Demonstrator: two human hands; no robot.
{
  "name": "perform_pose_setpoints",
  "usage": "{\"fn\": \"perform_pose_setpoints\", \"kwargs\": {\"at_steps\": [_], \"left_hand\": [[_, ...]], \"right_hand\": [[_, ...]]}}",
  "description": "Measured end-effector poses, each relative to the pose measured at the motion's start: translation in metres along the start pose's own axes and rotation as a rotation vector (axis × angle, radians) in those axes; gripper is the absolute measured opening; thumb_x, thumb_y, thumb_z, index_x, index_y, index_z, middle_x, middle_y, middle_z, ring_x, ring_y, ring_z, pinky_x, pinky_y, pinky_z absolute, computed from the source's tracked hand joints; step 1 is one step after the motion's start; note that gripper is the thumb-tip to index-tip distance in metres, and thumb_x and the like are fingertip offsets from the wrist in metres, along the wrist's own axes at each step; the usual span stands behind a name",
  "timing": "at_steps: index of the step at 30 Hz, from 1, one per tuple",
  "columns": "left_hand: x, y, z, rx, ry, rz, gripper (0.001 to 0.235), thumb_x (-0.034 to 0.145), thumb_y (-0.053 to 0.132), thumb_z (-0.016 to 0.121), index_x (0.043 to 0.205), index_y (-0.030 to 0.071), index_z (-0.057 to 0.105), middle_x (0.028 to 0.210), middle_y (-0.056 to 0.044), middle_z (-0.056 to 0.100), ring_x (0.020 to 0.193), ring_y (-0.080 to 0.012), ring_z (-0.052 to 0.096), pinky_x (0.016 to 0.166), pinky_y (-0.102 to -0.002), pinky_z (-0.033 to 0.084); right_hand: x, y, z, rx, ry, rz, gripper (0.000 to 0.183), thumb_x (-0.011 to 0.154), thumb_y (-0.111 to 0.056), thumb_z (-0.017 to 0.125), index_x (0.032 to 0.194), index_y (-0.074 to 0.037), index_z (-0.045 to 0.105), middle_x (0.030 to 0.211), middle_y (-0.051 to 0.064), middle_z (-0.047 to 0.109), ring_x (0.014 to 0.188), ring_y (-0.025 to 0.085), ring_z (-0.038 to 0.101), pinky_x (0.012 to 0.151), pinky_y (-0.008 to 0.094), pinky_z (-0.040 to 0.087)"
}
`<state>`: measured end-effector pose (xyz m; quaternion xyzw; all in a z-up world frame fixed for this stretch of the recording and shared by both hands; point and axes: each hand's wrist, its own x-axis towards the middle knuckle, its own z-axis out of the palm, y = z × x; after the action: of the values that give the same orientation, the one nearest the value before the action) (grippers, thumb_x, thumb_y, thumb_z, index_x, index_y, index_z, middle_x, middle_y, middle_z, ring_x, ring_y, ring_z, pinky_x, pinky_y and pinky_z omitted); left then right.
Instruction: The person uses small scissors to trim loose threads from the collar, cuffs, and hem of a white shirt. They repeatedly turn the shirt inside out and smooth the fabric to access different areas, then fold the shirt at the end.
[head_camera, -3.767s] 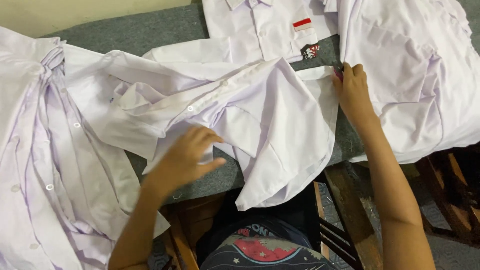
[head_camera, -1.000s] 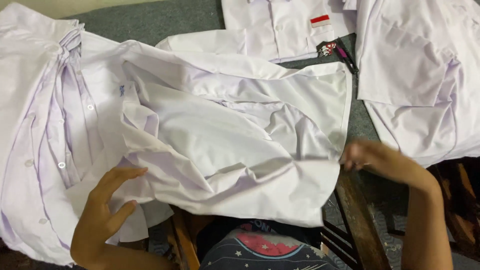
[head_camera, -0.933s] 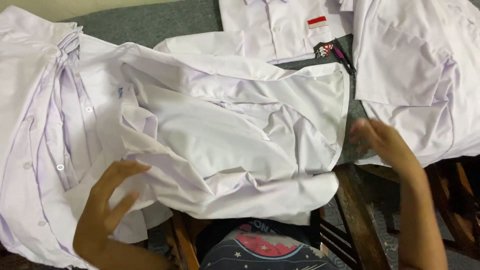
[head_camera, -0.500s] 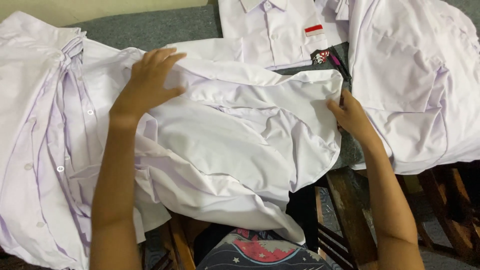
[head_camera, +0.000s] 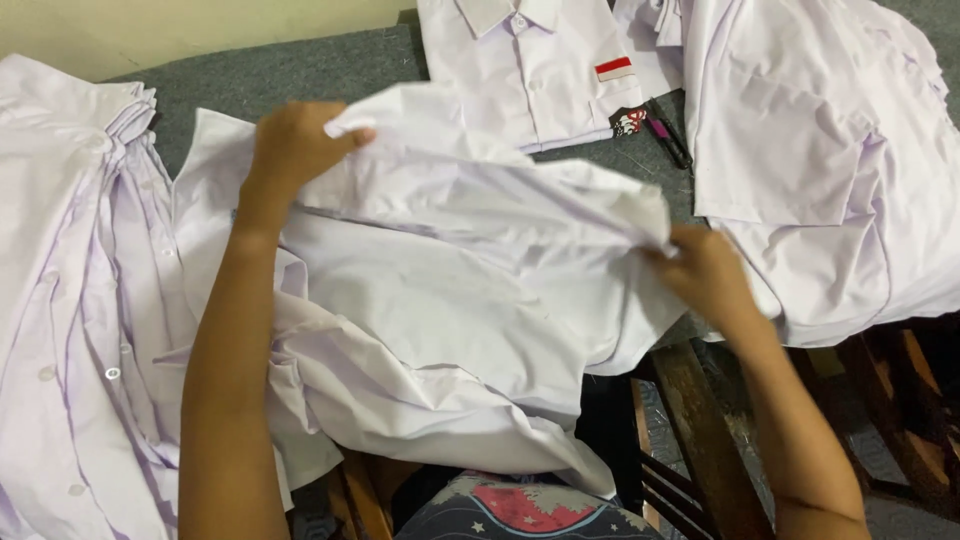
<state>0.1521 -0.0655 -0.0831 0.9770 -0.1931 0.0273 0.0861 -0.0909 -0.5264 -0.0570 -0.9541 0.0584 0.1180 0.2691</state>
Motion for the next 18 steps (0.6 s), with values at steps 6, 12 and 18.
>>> {"fn": "perform_pose_setpoints", "kwargs": {"at_steps": [6,12,18], "left_hand": [[0.016,-0.016,-0.027,0.091,0.468,0.058,0.054,0.115,0.061,0.071,0.091,0.013,0.063,0.057,-0.014,0.054,0.048,-0.0406,0.052,0.046,-0.049,0.036],[0.046,-0.039,-0.043,0.269,0.876,-0.011,0.066,0.103,0.048,0.1,0.08,0.013,0.049,0.062,-0.006,0.051,0.048,-0.033,0.039,0.047,-0.042,0.03],[0.047,-0.063,-0.02,0.352,0.837,-0.054,0.042,0.101,0.048,0.089,0.091,0.014,0.067,0.073,-0.007,0.067,0.055,-0.0385,0.061,0.049,-0.046,0.044]], "right_hand": [[0.077,0.016,-0.041,-0.064,0.579,-0.225,0.027,0.079,-0.002,0.056,0.07,-0.005,0.031,0.06,0.009,0.029,0.065,0.017,0.026,0.057,0.045,0.018],[0.204,0.003,-0.083,-0.422,0.989,-0.401,0.031,0.079,-0.005,0.068,0.076,-0.008,0.037,0.074,0.006,0.047,0.061,0.027,0.041,0.052,0.046,0.019],[0.281,-0.006,-0.044,-0.453,0.984,-0.366,0.027,0.084,-0.009,0.075,0.084,-0.013,0.048,0.076,0.005,0.059,0.062,0.033,0.053,0.046,0.045,0.035]]}}
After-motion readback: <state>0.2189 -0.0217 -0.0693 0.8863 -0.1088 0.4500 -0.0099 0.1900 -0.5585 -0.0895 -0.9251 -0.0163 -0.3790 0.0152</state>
